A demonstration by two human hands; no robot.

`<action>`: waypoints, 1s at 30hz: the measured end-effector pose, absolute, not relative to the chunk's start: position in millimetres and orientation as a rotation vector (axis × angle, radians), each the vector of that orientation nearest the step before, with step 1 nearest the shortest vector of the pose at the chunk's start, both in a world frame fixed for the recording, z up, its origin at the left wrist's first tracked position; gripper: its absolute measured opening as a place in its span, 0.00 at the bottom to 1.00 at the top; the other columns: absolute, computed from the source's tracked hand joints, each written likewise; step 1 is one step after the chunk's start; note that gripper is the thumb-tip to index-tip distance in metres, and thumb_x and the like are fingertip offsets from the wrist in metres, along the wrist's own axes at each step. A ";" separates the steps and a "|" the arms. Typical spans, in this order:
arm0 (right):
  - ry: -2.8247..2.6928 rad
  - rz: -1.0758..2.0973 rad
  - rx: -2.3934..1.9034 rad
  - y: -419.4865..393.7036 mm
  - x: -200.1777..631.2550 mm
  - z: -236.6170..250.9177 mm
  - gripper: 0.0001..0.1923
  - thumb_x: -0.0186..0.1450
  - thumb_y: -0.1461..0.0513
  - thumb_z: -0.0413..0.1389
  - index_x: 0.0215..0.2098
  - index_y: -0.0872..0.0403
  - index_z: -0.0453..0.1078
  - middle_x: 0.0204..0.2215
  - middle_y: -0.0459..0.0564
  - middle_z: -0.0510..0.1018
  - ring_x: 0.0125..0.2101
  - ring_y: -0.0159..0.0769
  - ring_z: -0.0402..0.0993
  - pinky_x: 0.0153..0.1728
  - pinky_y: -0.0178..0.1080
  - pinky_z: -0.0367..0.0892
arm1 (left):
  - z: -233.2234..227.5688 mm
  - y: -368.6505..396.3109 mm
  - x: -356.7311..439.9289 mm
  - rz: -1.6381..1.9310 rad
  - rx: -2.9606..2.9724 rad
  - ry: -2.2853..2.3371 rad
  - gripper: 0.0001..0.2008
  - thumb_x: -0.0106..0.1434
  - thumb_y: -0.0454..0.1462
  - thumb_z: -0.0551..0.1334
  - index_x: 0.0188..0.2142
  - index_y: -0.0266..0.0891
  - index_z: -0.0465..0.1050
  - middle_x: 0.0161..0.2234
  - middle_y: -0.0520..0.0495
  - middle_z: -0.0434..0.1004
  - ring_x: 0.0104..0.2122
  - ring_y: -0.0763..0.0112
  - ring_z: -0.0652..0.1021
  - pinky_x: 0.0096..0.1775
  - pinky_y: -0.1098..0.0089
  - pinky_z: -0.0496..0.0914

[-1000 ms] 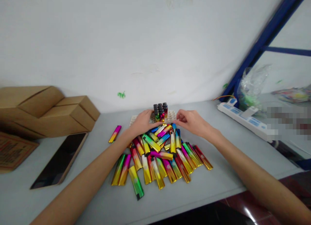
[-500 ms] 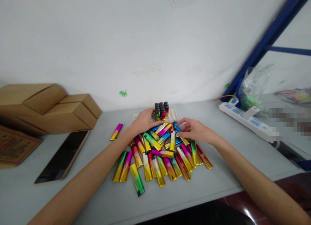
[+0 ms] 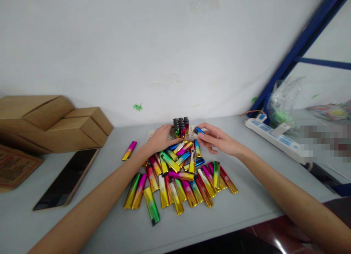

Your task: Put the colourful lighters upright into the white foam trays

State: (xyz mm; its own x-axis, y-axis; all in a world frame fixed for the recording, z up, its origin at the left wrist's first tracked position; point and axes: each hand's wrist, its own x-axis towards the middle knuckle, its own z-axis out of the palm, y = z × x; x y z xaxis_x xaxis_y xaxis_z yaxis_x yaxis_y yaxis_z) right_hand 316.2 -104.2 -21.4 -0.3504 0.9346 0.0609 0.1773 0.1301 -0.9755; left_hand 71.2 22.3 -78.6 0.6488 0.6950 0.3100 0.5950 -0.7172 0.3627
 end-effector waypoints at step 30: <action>-1.652 0.550 -1.342 -107.4 309.6 -52.3 0.17 0.75 0.46 0.47 0.48 0.49 0.65 0.26 0.42 0.71 0.24 0.32 0.65 0.26 0.35 0.63 | -83.3 25.9 69.8 0.647 2.651 1.070 0.34 0.63 0.63 0.61 0.53 0.37 0.70 0.52 0.34 0.77 0.53 0.46 0.77 0.56 0.50 0.71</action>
